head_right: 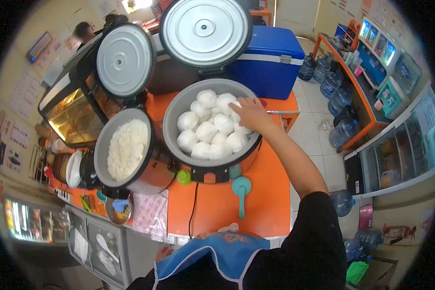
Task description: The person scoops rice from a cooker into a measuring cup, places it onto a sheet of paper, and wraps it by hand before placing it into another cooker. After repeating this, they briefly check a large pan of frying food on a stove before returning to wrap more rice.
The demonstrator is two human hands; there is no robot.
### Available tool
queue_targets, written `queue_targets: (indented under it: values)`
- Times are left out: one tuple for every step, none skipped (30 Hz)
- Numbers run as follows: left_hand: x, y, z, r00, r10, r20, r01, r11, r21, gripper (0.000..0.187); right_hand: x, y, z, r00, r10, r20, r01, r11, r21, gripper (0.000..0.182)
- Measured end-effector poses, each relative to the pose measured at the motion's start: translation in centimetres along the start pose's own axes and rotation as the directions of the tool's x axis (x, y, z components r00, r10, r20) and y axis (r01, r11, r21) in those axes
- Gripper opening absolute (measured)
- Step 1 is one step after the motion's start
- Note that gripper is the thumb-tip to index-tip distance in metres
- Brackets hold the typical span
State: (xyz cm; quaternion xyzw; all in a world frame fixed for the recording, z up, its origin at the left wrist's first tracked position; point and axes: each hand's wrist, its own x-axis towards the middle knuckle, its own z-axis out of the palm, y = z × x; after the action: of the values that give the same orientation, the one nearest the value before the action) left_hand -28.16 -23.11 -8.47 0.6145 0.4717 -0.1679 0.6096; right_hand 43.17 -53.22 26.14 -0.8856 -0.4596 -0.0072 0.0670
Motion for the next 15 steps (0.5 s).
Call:
queue_targets:
  values:
    - [-0.7, 0.1, 0.6, 0.999, 0.000, -0.053, -0.002, 1.000, -0.029, 0.043, 0.1, 0.1, 1.7, 0.997, 0.032, -0.068, -0.040, 0.991, -0.126, 0.078]
    - [-1.9, 0.6, 1.1, 0.999, -0.010, -0.053, 0.007, 0.999, -0.044, 0.043, -0.2, -0.2, 2.5, 0.989, 0.055, -0.139, -0.088, 0.966, -0.244, 0.081]
    - [-3.1, 1.1, 1.6, 0.994, 0.039, -0.099, -0.031, 0.996, 0.079, 0.043, -0.8, -1.1, 2.0, 0.991, 0.043, -0.124, -0.073, 0.966, -0.249, 0.081]
    - [-4.7, 2.0, 2.3, 0.987, 0.085, -0.138, -0.056, 0.977, 0.205, 0.043, -1.9, -2.2, 0.8, 0.982, 0.088, -0.169, -0.127, 0.962, -0.240, 0.083]
    - [-6.0, 3.2, 2.8, 0.979, 0.137, -0.150, -0.095, 0.962, 0.256, 0.043, -3.1, -3.5, -0.3, 0.969, 0.135, -0.209, -0.182, 0.957, -0.227, 0.085]
    - [-7.1, 3.9, 3.2, 0.970, 0.184, -0.157, -0.129, 0.943, 0.308, 0.044, -4.6, -4.8, -1.3, 0.908, 0.062, -0.413, -0.119, 0.987, -0.113, 0.062]
    - [-7.3, 4.2, 3.5, 0.965, 0.217, -0.146, -0.165, 0.939, 0.303, 0.044, -6.3, -5.6, -0.3, 0.920, 0.056, -0.387, -0.107, 0.988, -0.110, 0.062]
    - [-7.1, 4.6, 4.0, 0.957, 0.256, -0.138, -0.208, 0.933, 0.294, 0.043, -8.5, -6.3, 0.4, 0.792, 0.229, -0.566, -0.101, 0.964, 0.248, 0.044]
    - [-6.9, 5.2, 4.8, 0.937, 0.324, -0.128, -0.276, 0.915, 0.296, 0.043, -10.7, -7.1, 1.0, 0.626, 0.444, -0.641, -0.006, 0.825, 0.565, 0.028]
    - [-6.6, 6.3, 5.5, 0.910, 0.395, -0.124, -0.345, 0.890, 0.299, 0.043, -13.1, -8.0, 4.1, 0.533, 0.624, -0.571, -0.086, 0.712, 0.697, 0.020]
    - [-7.5, 9.3, 6.5, 0.923, 0.367, -0.119, -0.318, 0.898, 0.303, 0.043, -15.5, -9.0, 9.0, 0.424, 0.775, -0.468, -0.142, 0.567, 0.811, 0.018]
    - [-8.7, 12.4, 7.8, 0.934, 0.337, -0.119, -0.289, 0.907, 0.306, 0.043, -17.5, -10.2, 13.2, 0.486, 0.778, -0.399, -0.227, 0.553, 0.802, 0.020]
    - [-7.7, 13.1, 8.9, 0.924, 0.372, -0.089, -0.340, 0.906, 0.250, 0.042, -19.6, -10.3, 20.2, 0.574, 0.786, -0.230, -0.254, 0.437, 0.863, 0.019]
    - [-6.5, 13.7, 9.8, 0.910, 0.409, -0.068, -0.390, 0.900, 0.195, 0.042, -22.4, -10.9, 26.2, 0.698, 0.709, -0.101, -0.426, 0.525, 0.737, 0.020]
    - [-6.0, 15.2, 10.8, 0.905, 0.424, -0.017, -0.411, 0.885, 0.221, 0.040, -24.3, -12.0, 32.2, 0.776, 0.626, -0.075, -0.320, 0.494, 0.808, 0.023]
